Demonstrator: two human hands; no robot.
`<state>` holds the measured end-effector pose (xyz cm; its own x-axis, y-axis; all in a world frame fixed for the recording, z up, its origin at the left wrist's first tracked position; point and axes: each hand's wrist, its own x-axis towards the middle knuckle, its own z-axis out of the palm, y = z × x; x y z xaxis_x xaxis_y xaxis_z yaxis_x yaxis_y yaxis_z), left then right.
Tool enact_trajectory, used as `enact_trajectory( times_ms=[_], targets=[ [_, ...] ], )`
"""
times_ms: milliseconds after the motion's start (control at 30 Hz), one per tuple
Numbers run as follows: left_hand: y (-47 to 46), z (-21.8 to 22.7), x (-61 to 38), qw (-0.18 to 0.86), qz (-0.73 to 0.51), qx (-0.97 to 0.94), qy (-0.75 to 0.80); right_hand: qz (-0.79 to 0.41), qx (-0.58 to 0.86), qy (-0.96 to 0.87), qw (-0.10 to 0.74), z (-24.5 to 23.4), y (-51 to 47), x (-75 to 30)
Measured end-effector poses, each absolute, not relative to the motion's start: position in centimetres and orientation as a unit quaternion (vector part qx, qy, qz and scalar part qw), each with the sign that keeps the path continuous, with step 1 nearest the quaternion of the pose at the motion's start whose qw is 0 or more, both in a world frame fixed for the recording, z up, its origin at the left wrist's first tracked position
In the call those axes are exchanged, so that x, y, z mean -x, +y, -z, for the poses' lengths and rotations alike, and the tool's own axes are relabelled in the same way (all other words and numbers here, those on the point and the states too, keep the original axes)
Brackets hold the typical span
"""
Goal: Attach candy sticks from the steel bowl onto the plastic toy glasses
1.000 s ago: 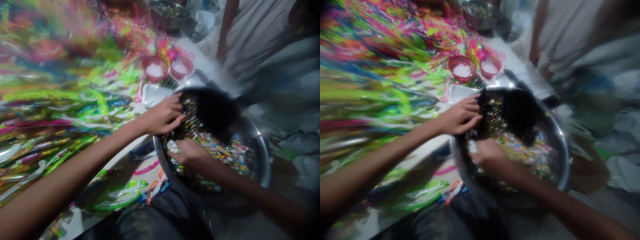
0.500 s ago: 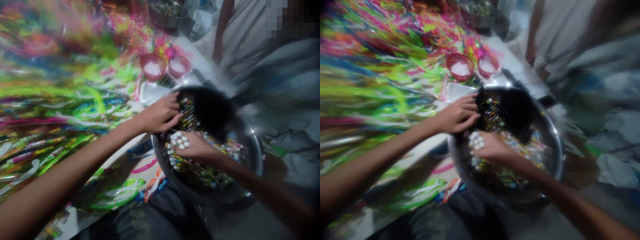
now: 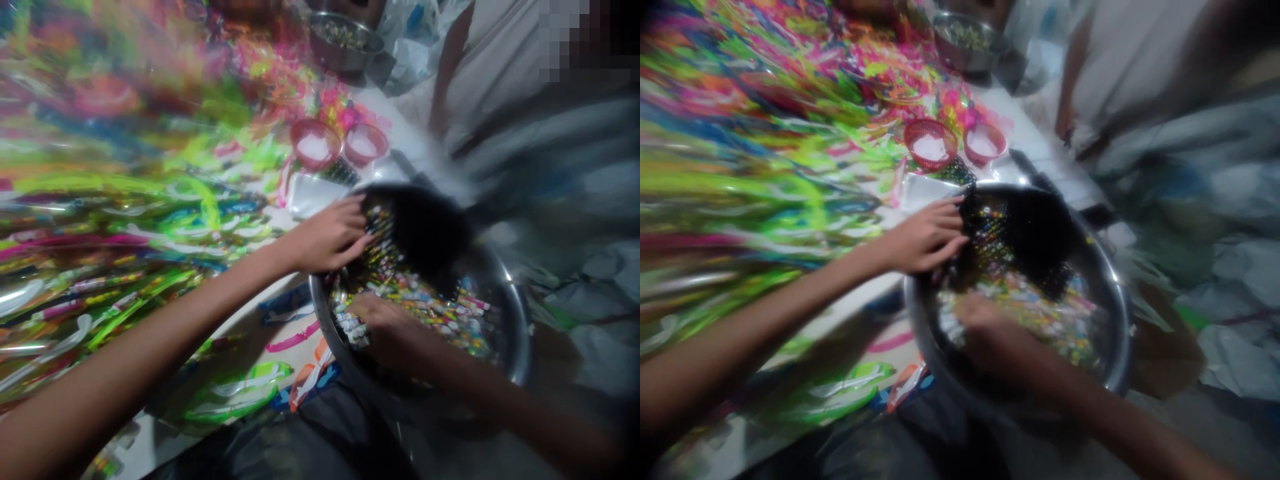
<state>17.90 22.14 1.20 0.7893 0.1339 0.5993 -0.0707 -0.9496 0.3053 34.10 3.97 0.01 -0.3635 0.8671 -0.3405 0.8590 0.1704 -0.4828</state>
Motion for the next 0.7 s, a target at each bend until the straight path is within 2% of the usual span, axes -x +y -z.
enact_trajectory(
  times_ms=[200, 500, 700],
  targets=[
    [22.1, -1.1, -18.0, 0.139, -0.333, -0.933, 0.019, -0.341, 0.603, -0.720, 0.048, 1.0, 5.0, -33.0],
    [22.0, -0.8, -17.9, 0.092, -0.350, -0.931, 0.046, -0.582, 0.580, -0.548, 0.156, 1.4, 5.5, -33.2],
    [20.1, -1.4, -15.0, 0.094, -0.406, -0.901, 0.123, -0.609, 0.592, -0.490, 0.196, 1.1, 5.3, -33.7]
  ],
)
